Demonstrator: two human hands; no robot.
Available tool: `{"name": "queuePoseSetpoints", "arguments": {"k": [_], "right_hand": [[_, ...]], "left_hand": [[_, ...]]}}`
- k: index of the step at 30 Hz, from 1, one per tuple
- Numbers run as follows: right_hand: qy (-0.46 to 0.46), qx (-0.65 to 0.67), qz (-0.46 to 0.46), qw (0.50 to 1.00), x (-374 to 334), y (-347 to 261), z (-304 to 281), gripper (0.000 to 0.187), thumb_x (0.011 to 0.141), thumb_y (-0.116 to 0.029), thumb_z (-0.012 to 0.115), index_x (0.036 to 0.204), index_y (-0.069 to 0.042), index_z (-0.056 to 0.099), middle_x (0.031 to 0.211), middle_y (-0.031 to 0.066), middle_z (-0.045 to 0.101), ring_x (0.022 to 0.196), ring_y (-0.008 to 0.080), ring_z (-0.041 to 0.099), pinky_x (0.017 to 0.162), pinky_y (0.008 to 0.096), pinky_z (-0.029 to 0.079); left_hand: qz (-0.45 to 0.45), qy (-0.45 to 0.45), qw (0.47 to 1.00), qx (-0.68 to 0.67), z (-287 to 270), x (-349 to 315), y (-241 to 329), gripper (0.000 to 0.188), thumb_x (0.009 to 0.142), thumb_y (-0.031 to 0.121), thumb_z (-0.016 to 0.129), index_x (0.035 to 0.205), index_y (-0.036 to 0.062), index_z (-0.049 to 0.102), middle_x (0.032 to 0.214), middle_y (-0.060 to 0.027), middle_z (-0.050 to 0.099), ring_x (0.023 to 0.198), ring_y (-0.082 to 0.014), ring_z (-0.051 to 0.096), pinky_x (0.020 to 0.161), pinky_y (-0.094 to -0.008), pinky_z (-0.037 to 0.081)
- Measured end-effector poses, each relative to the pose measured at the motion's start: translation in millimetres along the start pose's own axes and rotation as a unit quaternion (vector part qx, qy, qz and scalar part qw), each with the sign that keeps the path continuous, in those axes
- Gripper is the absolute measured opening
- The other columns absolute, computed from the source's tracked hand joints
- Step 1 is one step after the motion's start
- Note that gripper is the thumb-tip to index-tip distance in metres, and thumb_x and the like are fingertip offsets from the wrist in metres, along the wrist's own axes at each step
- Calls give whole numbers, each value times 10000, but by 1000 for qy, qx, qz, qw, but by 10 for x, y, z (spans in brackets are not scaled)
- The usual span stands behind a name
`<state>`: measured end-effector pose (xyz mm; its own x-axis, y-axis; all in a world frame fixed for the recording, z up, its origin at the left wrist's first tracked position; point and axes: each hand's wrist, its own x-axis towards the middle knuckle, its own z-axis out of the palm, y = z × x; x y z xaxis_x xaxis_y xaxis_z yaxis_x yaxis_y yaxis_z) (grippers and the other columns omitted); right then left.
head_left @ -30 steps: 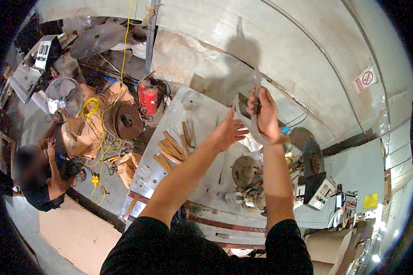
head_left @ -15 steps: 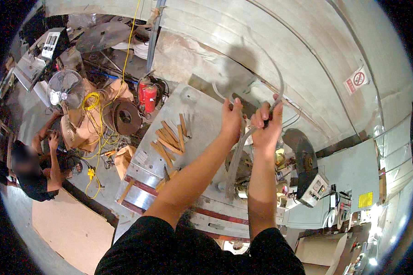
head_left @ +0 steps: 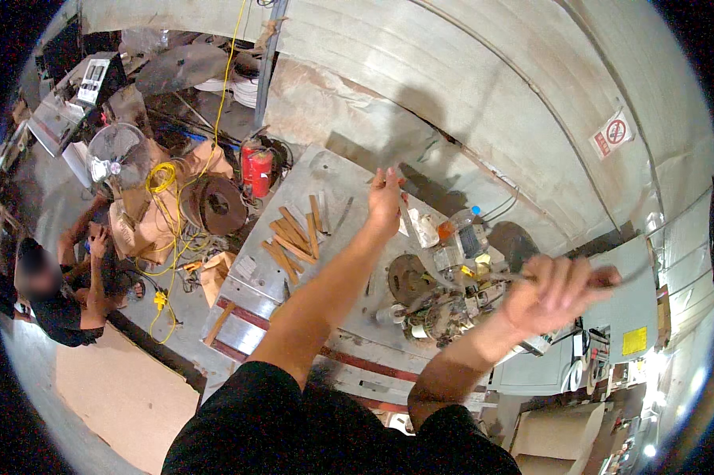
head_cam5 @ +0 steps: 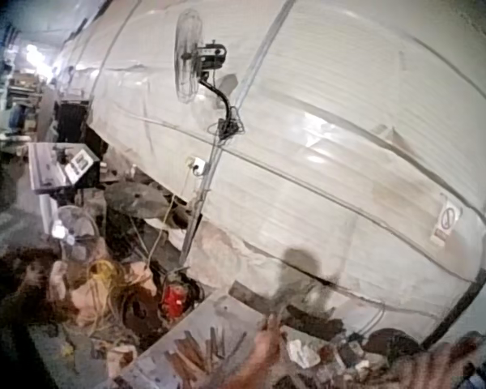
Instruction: The person measures aluminum strips using a tape measure and aligns them on a work surface, occasionally picking up and turning them.
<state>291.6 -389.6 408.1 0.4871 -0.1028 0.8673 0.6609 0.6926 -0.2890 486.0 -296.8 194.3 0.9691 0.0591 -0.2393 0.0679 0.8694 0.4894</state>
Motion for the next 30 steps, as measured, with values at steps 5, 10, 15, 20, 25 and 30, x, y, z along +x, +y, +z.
{"name": "queuePoseSetpoints", "arguments": {"k": [5,10,15,20,25,30], "right_hand": [[22,-13,-25,999,12,-625,289,281,999,-283,398,997,-58,567,592,-15,387,444,68,346,414,212,263],[41,-93,-57,993,-86,-1311,209,283,993,-249,403,776,-72,447,552,-15,365,427,39,334,383,174,279],[325,-514,-320,727,-324,-1879,372,289,980,-365,418,1105,-116,496,578,-28,428,428,63,370,418,225,375],[117,-268,-224,930,-279,-1769,695,304,988,-335,402,796,-124,509,568,-42,376,427,74,323,433,227,316],[53,-306,-178,934,-372,-2046,665,328,980,-359,406,729,-150,445,567,-37,372,471,89,359,484,243,322],[96,-350,-172,916,-509,-2111,592,307,970,-356,424,751,-146,474,578,-35,396,474,93,377,470,245,343]], "left_hand": [[28,-77,994,68,-206,222,-77,581,937,323,568,1383,40,326,937,-60,626,634,-106,478,575,-263,432],[46,-88,980,170,-615,710,-390,515,934,291,570,1343,26,404,891,-60,658,645,-104,509,581,-259,436],[8,-40,967,251,-967,989,-853,411,924,304,579,1221,23,532,906,-72,682,642,-117,552,551,-278,445],[-92,10,933,347,-1376,1256,-1336,439,901,313,598,1214,11,536,928,-95,683,653,-161,594,545,-325,475],[-101,-30,872,478,-1851,1572,-1678,569,829,395,629,1226,-2,535,981,-152,671,746,-234,640,636,-366,507],[-107,-98,801,581,-1743,1390,-1629,599,806,451,585,1194,-6,563,1030,-214,652,894,-321,656,769,-409,509]]}}
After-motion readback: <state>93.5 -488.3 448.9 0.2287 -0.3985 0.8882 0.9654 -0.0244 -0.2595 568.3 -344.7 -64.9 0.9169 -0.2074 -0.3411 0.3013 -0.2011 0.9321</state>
